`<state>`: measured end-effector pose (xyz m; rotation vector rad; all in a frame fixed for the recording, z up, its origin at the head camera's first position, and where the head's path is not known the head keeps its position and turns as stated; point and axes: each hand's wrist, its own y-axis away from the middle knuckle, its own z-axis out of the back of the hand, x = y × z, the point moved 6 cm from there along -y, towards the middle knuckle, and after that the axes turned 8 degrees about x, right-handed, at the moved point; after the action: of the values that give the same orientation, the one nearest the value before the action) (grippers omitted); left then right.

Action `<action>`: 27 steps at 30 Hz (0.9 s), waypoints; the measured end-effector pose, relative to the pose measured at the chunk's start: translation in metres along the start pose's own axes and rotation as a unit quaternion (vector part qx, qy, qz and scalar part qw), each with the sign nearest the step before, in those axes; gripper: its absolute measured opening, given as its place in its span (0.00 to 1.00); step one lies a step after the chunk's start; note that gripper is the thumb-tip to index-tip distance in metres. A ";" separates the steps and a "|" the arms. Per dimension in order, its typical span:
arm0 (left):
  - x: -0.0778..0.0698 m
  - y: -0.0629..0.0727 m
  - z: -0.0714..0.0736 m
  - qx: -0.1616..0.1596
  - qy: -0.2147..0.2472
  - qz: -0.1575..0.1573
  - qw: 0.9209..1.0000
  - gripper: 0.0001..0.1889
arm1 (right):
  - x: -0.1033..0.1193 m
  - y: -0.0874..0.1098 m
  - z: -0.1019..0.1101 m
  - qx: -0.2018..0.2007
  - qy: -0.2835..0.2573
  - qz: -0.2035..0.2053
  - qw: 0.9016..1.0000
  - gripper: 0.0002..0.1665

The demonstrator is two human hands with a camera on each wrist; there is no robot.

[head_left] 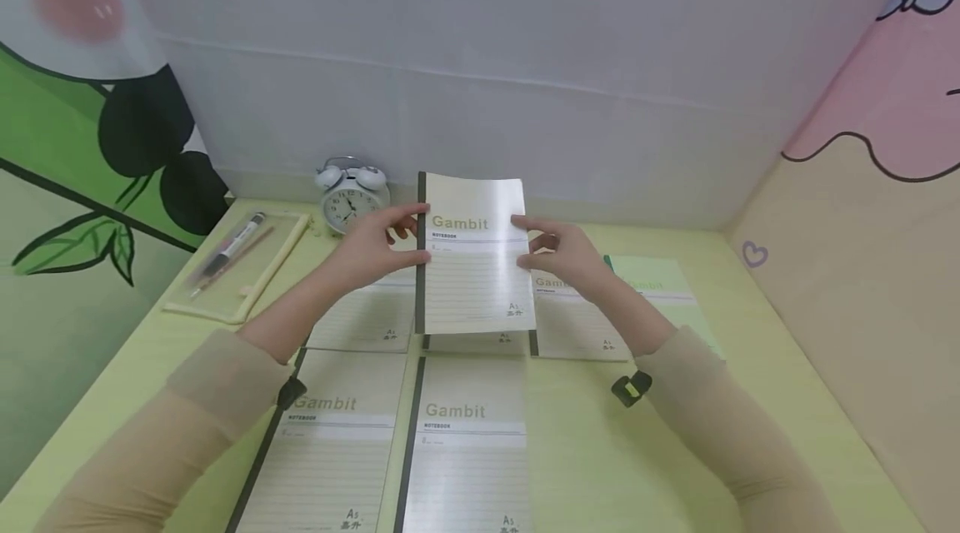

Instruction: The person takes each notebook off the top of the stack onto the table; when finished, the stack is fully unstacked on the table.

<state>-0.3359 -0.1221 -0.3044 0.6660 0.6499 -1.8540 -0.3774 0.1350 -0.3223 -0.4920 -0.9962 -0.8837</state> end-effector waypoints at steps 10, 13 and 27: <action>-0.038 0.001 -0.025 0.005 -0.009 -0.013 1.000 0.35 | 0.008 0.038 0.029 -0.001 0.057 0.018 0.998 0.37; -0.047 0.002 -0.038 0.012 -0.020 -0.021 1.000 0.35 | 0.003 0.049 0.035 0.004 0.062 0.017 0.998 0.37; -0.066 0.016 -0.110 0.071 0.027 -0.018 0.997 0.36 | -0.028 0.102 0.050 0.070 0.167 0.036 0.983 0.35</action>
<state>-0.2826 -0.0092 -0.3375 0.8043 0.5724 -1.9329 -0.3256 0.2400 -0.3199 -0.2484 -0.7222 -0.7930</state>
